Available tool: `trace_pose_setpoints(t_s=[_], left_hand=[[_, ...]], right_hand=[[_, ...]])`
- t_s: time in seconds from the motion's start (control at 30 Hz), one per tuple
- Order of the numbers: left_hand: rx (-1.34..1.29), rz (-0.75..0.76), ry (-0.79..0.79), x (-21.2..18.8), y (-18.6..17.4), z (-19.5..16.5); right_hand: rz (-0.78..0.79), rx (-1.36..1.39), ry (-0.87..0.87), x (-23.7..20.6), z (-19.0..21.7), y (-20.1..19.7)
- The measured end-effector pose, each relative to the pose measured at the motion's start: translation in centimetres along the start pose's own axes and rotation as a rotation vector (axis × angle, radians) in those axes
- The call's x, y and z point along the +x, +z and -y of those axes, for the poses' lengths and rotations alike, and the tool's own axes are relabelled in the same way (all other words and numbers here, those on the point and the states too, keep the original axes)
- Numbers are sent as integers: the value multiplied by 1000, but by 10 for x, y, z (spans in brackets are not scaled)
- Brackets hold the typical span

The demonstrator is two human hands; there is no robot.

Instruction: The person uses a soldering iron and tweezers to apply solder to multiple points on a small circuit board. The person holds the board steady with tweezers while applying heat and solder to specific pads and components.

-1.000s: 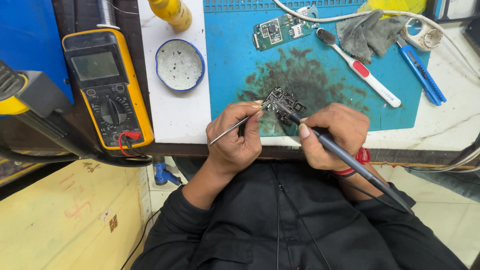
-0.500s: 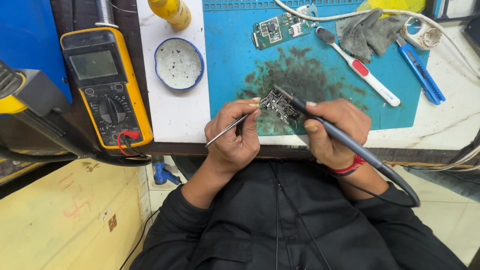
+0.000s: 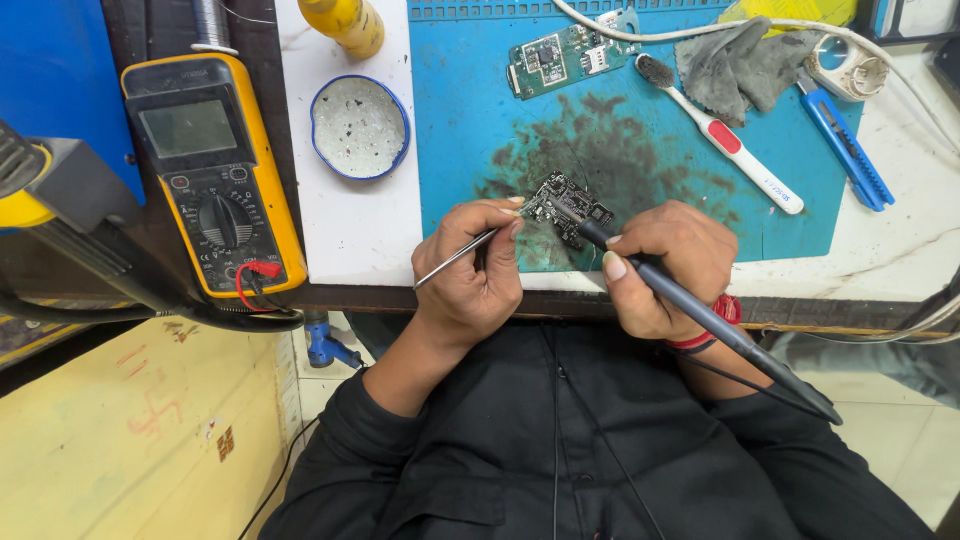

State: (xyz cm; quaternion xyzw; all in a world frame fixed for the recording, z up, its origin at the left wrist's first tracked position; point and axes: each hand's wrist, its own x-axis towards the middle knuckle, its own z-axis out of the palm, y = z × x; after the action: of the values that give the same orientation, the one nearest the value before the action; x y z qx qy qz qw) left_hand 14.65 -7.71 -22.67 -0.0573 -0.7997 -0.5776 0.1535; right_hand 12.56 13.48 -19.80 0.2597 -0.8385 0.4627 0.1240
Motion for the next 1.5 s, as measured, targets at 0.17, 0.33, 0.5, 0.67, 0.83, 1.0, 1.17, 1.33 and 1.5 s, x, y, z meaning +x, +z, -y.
trace_pose_setpoints(t_s=[0.17,0.33,0.5,0.67,0.83,1.0,1.17,1.33,1.5], left_hand=[[7,5,-13,0,0,-2],[5,5,-6,1,0,-2],[6,7,-13,1,-1,0],[1,2,7,0,-1,1],[-2,4,-10,0,-1,1],[4,2,-15,0,-1,0],[2,-1,-9,-1,-1,0],[-6,-1,-3,0,-1,0],[-1,1,-17,-1,-1,0]], right_hand=[[1,4,-10,0,0,0],[-9,10,-19,1,-1,0],[-8,20,-21,-1,-2,2],[-5,18,-14,-1,-3,2],[-5,20,2,-1,-2,1],[-3,20,-16,-1,-3,1],[-4,23,8,-1,-2,1],[0,15,12,-1,-2,2],[4,20,2,-1,-2,2]])
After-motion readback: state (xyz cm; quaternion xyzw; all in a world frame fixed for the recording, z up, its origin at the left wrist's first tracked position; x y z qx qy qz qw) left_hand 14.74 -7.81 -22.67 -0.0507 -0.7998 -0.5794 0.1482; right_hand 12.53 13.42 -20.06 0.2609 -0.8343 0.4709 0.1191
